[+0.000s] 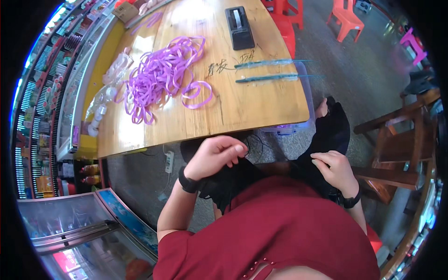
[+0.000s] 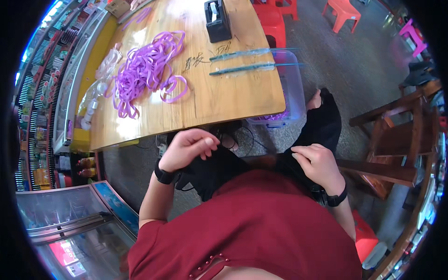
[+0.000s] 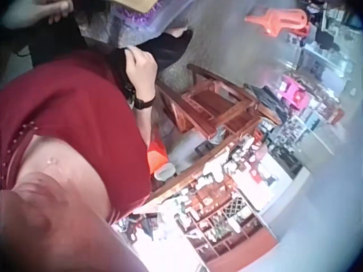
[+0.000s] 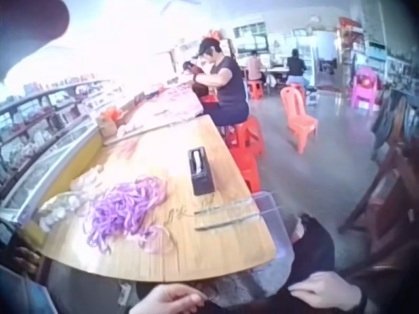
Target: Manually sorting and organizing purple plastic strips into a clear plastic container on a workbench.
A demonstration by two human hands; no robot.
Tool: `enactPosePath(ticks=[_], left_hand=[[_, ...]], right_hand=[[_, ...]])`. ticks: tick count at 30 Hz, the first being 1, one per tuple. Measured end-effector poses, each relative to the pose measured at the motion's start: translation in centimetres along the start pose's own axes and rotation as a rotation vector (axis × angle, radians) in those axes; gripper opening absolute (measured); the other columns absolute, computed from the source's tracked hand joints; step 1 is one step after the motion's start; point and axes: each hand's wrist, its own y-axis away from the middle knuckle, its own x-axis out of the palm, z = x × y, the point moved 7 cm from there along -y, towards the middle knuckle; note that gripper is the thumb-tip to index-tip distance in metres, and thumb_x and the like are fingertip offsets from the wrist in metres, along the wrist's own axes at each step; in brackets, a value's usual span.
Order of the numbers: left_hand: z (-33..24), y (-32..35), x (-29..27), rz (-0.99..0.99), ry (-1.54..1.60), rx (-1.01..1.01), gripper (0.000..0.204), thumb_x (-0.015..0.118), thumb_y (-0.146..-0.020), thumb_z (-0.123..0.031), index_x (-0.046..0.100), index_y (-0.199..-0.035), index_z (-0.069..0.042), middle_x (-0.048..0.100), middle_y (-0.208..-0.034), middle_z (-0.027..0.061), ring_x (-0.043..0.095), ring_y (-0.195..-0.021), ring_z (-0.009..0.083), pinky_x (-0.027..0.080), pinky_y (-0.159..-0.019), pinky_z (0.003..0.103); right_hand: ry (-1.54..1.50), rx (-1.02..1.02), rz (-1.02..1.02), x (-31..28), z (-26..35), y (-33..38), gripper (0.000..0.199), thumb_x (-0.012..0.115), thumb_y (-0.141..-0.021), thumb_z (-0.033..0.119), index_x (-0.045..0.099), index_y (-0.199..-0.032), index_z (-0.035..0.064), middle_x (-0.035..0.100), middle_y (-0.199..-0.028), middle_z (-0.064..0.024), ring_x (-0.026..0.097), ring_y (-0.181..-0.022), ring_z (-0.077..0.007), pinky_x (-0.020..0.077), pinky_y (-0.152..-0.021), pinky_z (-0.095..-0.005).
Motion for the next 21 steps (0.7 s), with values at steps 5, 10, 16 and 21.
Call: enactPosePath(ticks=[5, 10, 16, 21], left_hand=[[9.0, 0.6, 0.2, -0.116, -0.56, 0.096, 0.028, 0.066, -0.091, -0.023, 0.07, -0.109, 0.0, 0.071, -0.095, 0.0127, 0.069, -0.083, 0.0224, 0.054, -0.074, 0.033], [15.0, 1.4, 2.3, -0.128, -0.786, -0.029, 0.039, 0.069, -0.084, -0.029, 0.067, -0.113, -0.002, 0.07, -0.101, 0.0204, 0.067, -0.094, 0.0367, 0.054, -0.083, 0.042], [15.4, 1.7, 2.9, -0.213, -0.723, -0.037, 0.037, 0.065, -0.084, -0.019, 0.062, -0.118, -0.005, 0.07, -0.091, 0.0213, 0.067, -0.089, 0.039, 0.053, -0.082, 0.047], [12.5, 3.0, 0.6, -0.348, -0.588, -0.005, 0.03, 0.067, -0.084, -0.015, 0.067, -0.113, -0.007, 0.066, -0.071, 0.0128, 0.064, -0.063, 0.0281, 0.051, -0.061, 0.036]], right_hand=[[0.046, 0.148, 0.222, 3.2, -0.9, 1.6, 0.025, 0.068, -0.084, 0.022, 0.071, -0.099, 0.0028, 0.071, -0.095, -0.0165, 0.066, -0.09, -0.0343, 0.0526, -0.081, -0.042], [0.059, 0.135, 0.47, 6.8, -2.7, 3.4, 0.03, 0.069, -0.084, 0.023, 0.069, -0.109, 0.0058, 0.068, -0.094, -0.0164, 0.065, -0.09, -0.0348, 0.0521, -0.081, -0.0427], [0.049, 0.16, 0.541, 9.0, -3.9, 4.0, 0.031, 0.067, -0.082, 0.02, 0.068, -0.11, 0.0067, 0.068, -0.094, -0.0159, 0.065, -0.092, -0.0338, 0.0519, -0.079, -0.042], [0.028, 0.215, 0.527, 8.2, -3.3, 3.3, 0.025, 0.065, -0.082, 0.015, 0.068, -0.105, 0.007, 0.068, -0.086, -0.0141, 0.065, -0.087, -0.0331, 0.0519, -0.077, -0.0426]])
